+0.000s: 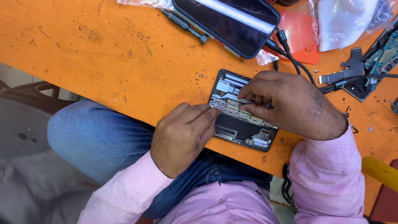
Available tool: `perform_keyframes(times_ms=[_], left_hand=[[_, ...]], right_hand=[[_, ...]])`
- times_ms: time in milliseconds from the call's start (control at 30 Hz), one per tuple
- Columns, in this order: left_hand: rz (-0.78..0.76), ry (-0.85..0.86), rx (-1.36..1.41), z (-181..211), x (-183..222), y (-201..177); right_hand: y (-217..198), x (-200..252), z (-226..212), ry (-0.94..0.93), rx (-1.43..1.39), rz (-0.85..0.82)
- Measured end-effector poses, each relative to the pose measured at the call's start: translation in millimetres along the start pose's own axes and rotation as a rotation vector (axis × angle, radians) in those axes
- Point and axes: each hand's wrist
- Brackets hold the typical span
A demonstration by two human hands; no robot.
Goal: The person uses a screwdriver to remove small metal plates and internal components from the chassis of a disassembled mobile phone on an orange workbench.
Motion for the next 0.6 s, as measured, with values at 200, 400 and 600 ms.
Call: perform_keyframes(times_ms=[200,400,600], left_hand=[[-0.043,-0.003,-0.032,-0.3,0.2,2.1],[-0.029,0.029,-0.003,-1.9,-2.2,4.4],[-0.021,0.021,0.06,-4.4,-5.0,2.6]], right_hand=[[0.6,-0.4,0.4,-0.003,0.005,-0.002],[0.8,0.4,1.3,-0.034,0.038,-0.003],[2.0,0.6,5.3,-0.191,0.036,0.015]])
Point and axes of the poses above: each hand's wrist, its own x-axis away from the middle knuckle, its own y-axis out of the palm, z = x × y
